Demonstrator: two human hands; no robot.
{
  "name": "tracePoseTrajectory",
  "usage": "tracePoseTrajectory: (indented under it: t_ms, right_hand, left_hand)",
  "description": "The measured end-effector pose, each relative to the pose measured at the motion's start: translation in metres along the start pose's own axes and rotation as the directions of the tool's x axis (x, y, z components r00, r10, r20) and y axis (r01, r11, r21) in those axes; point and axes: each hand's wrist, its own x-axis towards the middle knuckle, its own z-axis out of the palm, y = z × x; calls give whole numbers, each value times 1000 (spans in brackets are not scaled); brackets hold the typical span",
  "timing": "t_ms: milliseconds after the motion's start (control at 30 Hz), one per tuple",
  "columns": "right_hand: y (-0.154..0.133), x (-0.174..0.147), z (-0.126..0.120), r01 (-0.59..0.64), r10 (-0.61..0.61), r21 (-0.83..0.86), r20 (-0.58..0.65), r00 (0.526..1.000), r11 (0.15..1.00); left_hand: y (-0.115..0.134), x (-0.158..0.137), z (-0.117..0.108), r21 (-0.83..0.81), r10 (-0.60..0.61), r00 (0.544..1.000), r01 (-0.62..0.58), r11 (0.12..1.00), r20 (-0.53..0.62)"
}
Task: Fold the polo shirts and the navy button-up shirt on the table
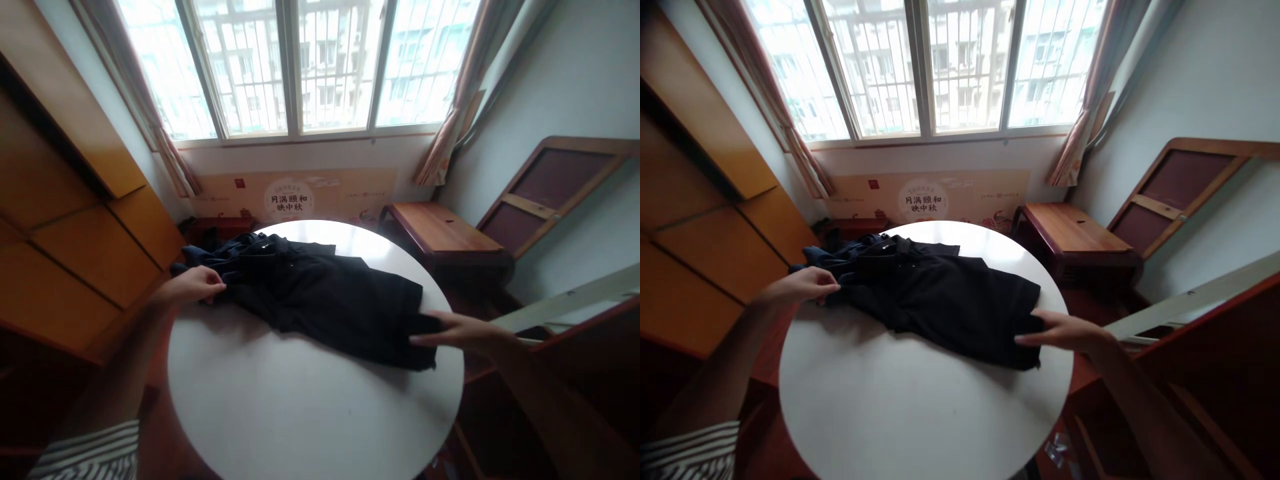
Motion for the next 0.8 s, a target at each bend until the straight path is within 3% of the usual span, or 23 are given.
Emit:
tracePoseTrajectory:
  t_ms: [33,100,167,267,300,367,433,467,500,533,567,633,667,733,800]
  right_hand:
    - [2,-3,13,-36,51,-105,149,988,994]
    - [-2,-3,42,6,88,-260,349,933,966]
    - [-11,5,79,108,24,-297,408,913,949]
    - [-23,25,142,260,-87,-317,470,878,912]
    - [-26,31,161,330,-108,-318,554,825,889]
    - [-31,42,191,458,-109,-268,756,645,847]
    - [-39,52,201,459,-116,-127,877,465,879]
    - [-44,58,199,407,-133,-54,898,419,912]
    - [-50,64,193,344,-158,2,890,428,939]
    - [-56,72,184,296,-181,33,853,489,955]
    - [-60,79,173,275,-197,37,789,583,961]
    - [-64,96,150,286,-210,-39,590,780,957]
    - [-63,103,141,292,-213,-96,479,852,951]
    - [-56,116,126,278,-208,-191,319,925,942]
    - [-47,124,115,237,-195,-209,203,960,949]
  left_hand:
    - [-5,-2,6,39,15,1000,-15,999,3]
    - [-6,-5,21,96,72,990,-60,994,-125]
    - [1,-4,39,114,95,974,-72,991,-207]
    - [15,1,66,150,5,988,18,989,-154]
    - [20,3,75,178,-27,989,53,983,-146]
    - [29,9,88,237,-44,978,93,967,-204]
    - [38,16,95,290,41,933,69,954,-357]
    - [42,21,96,315,97,892,53,948,-442]
    - [46,26,95,336,141,840,51,940,-523]
    - [48,33,92,350,161,794,69,934,-586]
    - [50,40,88,354,153,767,102,930,-623]
    - [52,57,80,352,83,786,177,919,-613]
    - [52,64,76,357,54,813,194,914,-580]
    - [54,75,72,375,61,862,154,914,-503]
    - [60,77,74,371,178,867,9,929,-465]
